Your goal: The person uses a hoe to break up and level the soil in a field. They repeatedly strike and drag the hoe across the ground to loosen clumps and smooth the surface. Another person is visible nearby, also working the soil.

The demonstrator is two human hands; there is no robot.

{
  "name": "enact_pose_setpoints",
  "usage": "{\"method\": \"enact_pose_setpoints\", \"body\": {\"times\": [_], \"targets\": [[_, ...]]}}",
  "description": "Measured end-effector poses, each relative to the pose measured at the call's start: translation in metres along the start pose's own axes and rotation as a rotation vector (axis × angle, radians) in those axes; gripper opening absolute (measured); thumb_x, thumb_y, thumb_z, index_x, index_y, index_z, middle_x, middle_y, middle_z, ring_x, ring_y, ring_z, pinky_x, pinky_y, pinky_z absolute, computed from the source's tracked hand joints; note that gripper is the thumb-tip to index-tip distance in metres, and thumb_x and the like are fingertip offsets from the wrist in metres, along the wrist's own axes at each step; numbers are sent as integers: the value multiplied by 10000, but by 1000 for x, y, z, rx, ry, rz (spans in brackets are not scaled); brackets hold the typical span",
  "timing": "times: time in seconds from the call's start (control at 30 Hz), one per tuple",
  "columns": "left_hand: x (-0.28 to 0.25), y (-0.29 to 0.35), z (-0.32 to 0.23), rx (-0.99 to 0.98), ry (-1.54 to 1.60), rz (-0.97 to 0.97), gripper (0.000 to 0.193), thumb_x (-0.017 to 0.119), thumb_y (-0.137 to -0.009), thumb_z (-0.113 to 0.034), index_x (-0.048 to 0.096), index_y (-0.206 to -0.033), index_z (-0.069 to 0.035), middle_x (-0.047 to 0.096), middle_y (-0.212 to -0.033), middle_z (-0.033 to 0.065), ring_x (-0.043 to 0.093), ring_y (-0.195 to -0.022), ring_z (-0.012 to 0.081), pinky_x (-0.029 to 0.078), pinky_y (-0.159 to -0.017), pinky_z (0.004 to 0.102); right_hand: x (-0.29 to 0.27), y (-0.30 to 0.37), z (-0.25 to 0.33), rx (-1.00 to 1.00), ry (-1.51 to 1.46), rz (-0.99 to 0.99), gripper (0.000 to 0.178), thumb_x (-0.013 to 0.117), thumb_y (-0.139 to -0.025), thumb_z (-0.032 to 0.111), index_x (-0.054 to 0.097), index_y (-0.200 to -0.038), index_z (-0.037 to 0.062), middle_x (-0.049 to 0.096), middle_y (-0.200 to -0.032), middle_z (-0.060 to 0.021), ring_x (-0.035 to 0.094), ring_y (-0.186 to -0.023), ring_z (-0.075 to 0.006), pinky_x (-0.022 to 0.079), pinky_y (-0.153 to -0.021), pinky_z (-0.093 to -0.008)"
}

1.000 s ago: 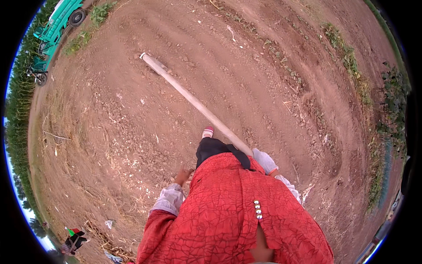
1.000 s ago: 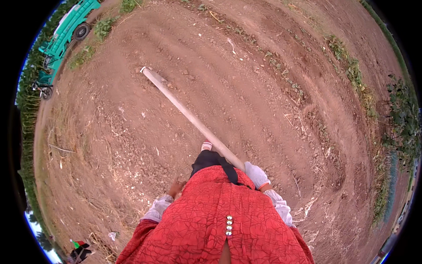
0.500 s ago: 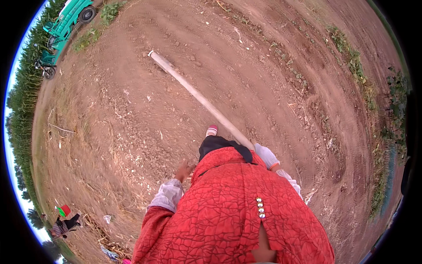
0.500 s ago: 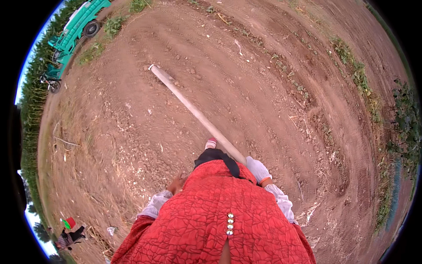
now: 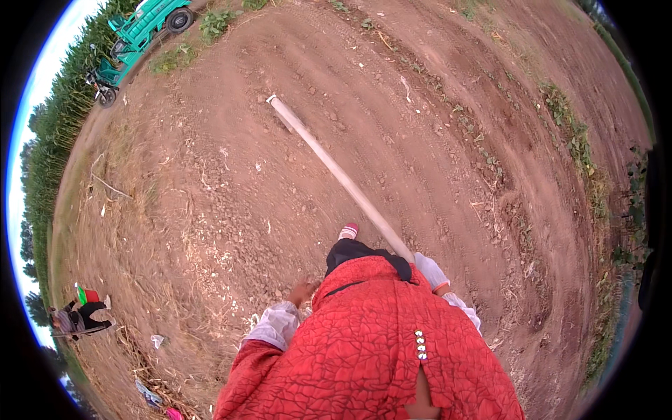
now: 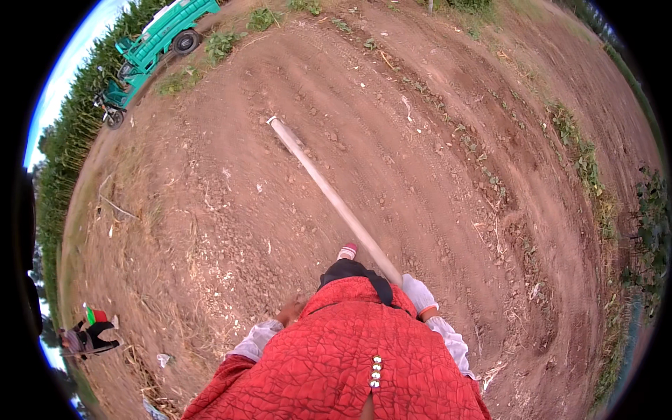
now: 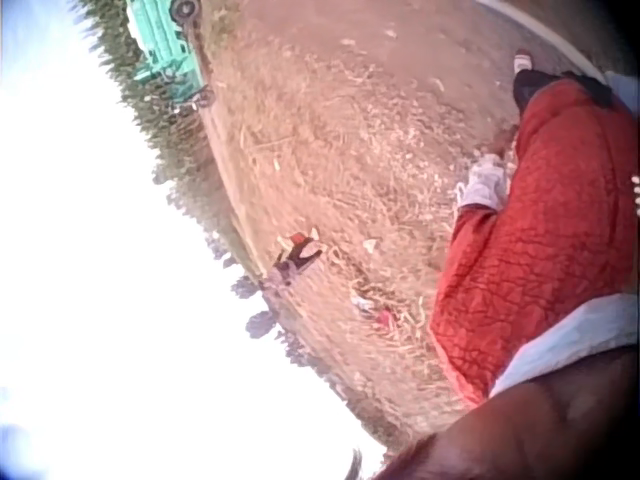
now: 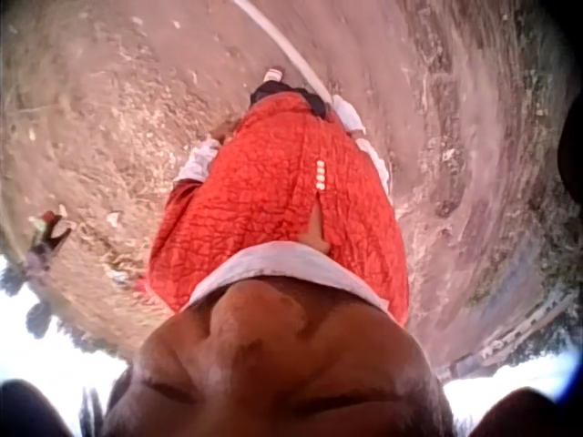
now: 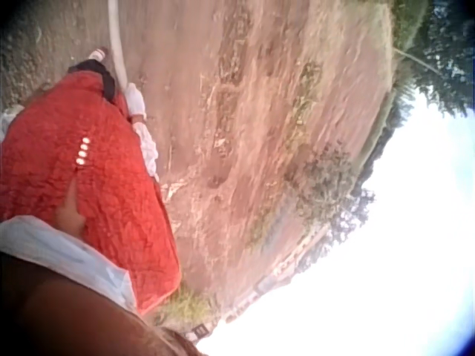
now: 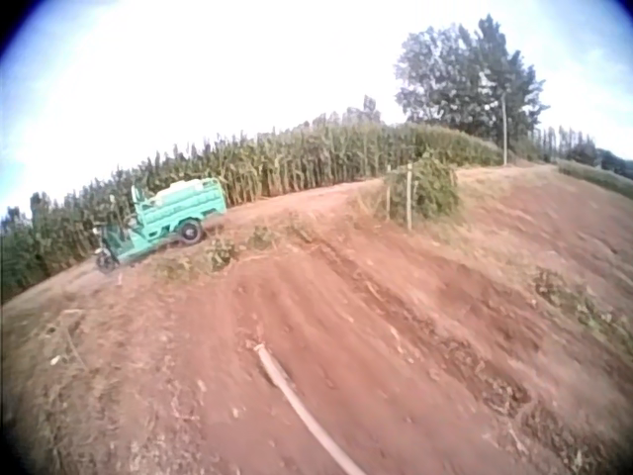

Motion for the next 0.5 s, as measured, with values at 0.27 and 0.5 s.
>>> {"method": "enact_pose_setpoints", "body": {"times": [0.27,0.5], "targets": [[-10,38,-62,-187,392,130,664,544,-738,-406,214,-1240,-123,433,-1130,160,490,-959,307,466,-668,434,-7,6,2,-83,-54,-59,384,478,-744,386,469,-840,14,541,-801,-265,508,-821,-409,405,-645,-462],[-5,31,-44,-226,456,104,668,565,-728,-403,221,-1236,-138,497,-1048,136,545,-831,261,470,-618,407,-6,5,-5,-66,-36,-72,380,482,-745,380,477,-851,16,545,-805,-259,509,-827,-406,407,-651,-457]]}}
Point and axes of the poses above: each hand's wrist, its own y-axis away from the middle knuckle, its own x-axis out of the palm, z = x × y, the point moved 1 cm from there along -y, towards the middle knuckle
